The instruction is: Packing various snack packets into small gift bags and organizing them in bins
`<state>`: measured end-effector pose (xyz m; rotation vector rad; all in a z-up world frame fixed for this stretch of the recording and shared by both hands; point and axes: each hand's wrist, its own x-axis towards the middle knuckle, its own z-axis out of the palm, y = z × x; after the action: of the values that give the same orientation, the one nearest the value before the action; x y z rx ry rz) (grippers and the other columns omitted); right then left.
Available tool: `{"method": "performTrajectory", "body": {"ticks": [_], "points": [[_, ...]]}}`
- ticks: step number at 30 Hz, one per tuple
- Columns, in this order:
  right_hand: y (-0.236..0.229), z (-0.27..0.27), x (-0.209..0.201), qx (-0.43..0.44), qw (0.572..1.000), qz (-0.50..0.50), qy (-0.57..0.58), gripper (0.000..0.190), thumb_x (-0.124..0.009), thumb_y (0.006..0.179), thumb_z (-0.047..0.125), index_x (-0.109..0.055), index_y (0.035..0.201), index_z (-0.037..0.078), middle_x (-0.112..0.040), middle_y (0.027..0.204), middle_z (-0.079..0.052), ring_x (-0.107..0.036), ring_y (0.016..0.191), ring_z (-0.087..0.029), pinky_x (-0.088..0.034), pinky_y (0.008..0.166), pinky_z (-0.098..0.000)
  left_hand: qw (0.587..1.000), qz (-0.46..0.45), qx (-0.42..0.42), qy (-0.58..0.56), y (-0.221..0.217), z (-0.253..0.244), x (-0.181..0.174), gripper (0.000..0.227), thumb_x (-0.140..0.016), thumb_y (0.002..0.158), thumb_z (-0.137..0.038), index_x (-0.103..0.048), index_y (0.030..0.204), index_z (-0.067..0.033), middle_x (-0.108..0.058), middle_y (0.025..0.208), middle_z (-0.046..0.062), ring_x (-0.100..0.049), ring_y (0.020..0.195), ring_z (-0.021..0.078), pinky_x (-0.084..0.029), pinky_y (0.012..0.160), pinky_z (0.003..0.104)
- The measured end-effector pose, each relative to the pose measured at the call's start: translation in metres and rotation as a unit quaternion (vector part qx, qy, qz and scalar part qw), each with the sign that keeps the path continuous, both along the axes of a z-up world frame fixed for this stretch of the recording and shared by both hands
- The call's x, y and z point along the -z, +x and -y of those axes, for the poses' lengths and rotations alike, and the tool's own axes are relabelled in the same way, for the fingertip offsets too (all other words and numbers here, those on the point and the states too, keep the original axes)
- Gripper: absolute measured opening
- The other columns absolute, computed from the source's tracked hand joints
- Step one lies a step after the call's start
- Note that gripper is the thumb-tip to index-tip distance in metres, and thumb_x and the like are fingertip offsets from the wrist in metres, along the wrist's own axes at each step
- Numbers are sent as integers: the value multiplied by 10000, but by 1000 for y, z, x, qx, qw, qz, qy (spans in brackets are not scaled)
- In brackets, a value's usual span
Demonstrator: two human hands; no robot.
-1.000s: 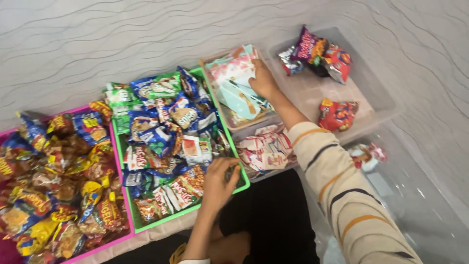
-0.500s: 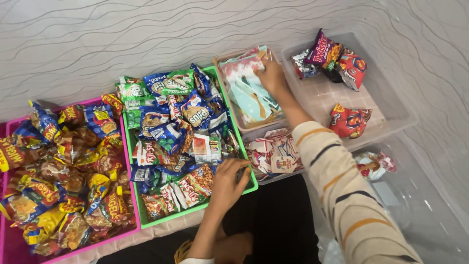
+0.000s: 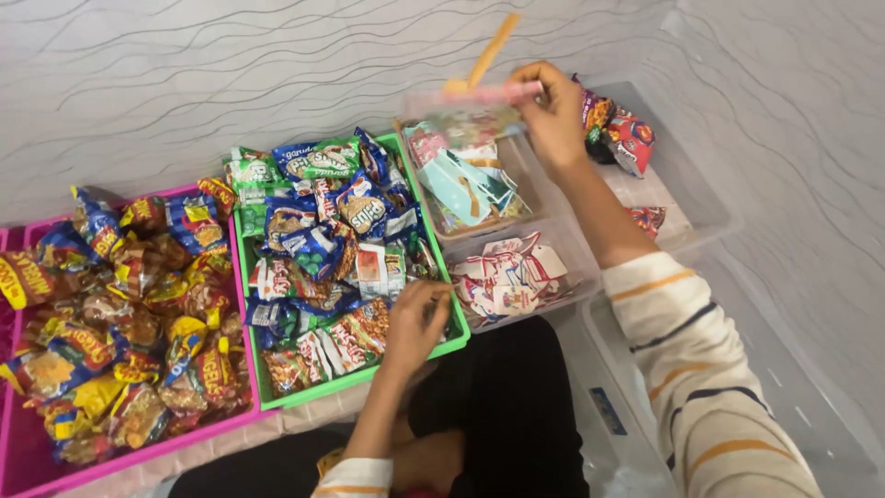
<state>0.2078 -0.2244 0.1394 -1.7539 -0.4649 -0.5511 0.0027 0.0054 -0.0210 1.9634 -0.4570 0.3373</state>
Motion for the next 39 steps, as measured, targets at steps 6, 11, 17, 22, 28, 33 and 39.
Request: {"method": "performTrajectory", "body": {"ticks": [6, 11, 17, 22, 28, 33, 39], "points": [[-71, -18, -39, -139, 990, 31, 7, 288, -439, 662, -76, -569, 769, 157, -611, 1072, -71, -551, 1104, -213, -357, 1008, -341, 979, 172, -85, -68, -7, -16, -61, 206, -610, 936, 68, -707, 1083, -40, -736, 1031, 129, -681, 966, 250, -558, 906, 362], [-92, -39, -33, -301, 952, -48, -9, 145, -494, 764, -17, -555, 749, 114, -579, 1050, -99, -523, 1016, -220, -369, 928, -334, 957, 229, -136, -114, -17, -27, -129, 280, -601, 934, 83, -668, 1169, -54, -643, 1139, 126, -573, 1117, 280, -468, 978, 386], [-146, -82, -62, -484, 867, -52, -109, 149, -518, 840, -14, -583, 780, 105, -587, 1045, -136, -525, 1022, -269, -405, 930, -404, 989, 86, 62, -105, -42, -36, -216, 808, -705, 818, 85, -264, 1493, 129, -399, 1459, 436, -318, 1405, 609, -246, 1183, 701], [-154, -81, -66, -472, 871, -79, -109, 300, -447, 968, 22, -520, 1259, 14, -582, 1284, -140, -541, 1248, -259, -415, 1090, -421, 989, 24, 59, -133, -27, -49, -187, 683, -695, 839, 99, -396, 1453, 109, -562, 1323, 386, -550, 1238, 594, -448, 1034, 690], [-169, -66, -75, -351, 927, -85, -100, 272, -567, 1025, 87, -490, 1270, -1, -585, 1128, -195, -657, 961, -284, -548, 865, -407, 970, -9, -51, -238, -23, -57, -148, 197, -758, 903, -29, -729, 1092, 14, -724, 971, 165, -676, 892, 257, -544, 832, 393], [-179, -58, -71, -244, 951, -2, -189, 167, -703, 937, 27, -677, 1102, 11, -638, 1029, -142, -664, 987, -280, -528, 909, -408, 968, 2, -68, -243, -26, -60, -144, 162, -791, 882, -40, -745, 1037, -31, -708, 899, 60, -588, 917, 136, -523, 852, 334], [-182, -54, -66, -205, 960, 19, -189, 277, -741, 901, -32, -665, 1164, 10, -644, 1008, -140, -667, 928, -270, -546, 867, -395, 962, -29, -70, -262, -17, -70, -108, 105, -751, 904, -4, -723, 1003, 10, -672, 836, 103, -588, 829, 191, -520, 829, 351]]}}
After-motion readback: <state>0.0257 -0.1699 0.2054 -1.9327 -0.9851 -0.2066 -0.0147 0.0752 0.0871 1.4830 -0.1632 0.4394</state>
